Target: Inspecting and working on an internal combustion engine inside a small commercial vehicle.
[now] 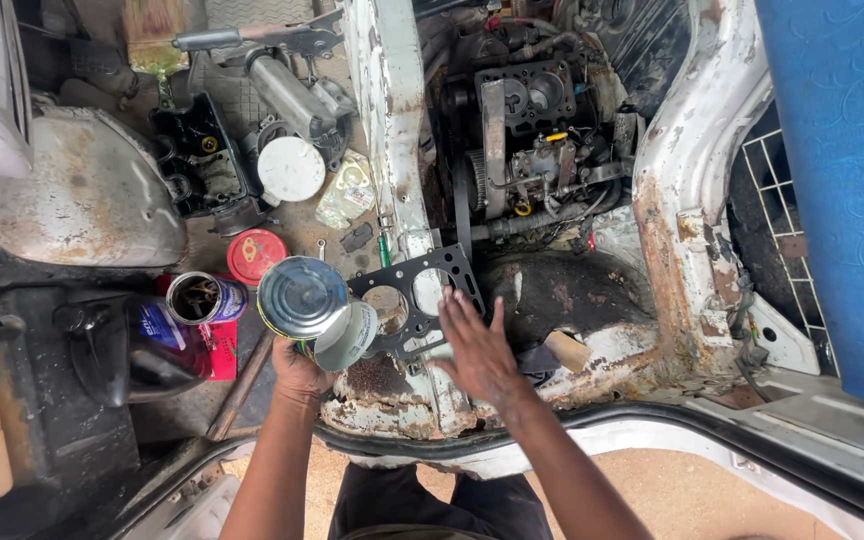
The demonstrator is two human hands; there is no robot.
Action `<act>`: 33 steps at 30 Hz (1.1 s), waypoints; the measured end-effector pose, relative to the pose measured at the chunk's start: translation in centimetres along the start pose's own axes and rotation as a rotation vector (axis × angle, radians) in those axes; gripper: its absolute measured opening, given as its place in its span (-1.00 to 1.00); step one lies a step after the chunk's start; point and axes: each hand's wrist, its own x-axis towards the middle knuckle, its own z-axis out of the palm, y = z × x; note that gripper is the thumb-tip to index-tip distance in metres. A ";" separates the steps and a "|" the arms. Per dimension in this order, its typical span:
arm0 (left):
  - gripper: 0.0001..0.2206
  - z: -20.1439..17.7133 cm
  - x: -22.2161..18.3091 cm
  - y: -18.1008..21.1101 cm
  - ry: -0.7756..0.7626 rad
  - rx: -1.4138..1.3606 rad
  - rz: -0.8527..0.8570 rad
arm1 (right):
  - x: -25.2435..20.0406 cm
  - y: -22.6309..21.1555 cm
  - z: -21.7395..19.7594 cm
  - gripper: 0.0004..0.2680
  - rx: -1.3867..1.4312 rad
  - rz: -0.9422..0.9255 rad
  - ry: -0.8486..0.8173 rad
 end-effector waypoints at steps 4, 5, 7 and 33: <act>-0.41 0.5 -0.4 0.4 -0.010 -0.005 -0.043 | 3.6 3.4 -1.8 -0.25 -0.050 0.078 0.052; -0.41 0.7 -0.4 0.4 -0.010 -0.004 -0.043 | 3.9 4.0 -1.3 -0.25 -0.050 0.078 0.052; -0.42 1.1 -0.5 0.4 0.051 0.004 0.015 | 4.5 5.2 -0.5 -0.28 -0.078 0.024 0.132; -0.41 -0.7 1.0 0.4 0.027 0.014 0.072 | 1.7 4.0 -1.5 -0.25 0.008 0.025 -0.022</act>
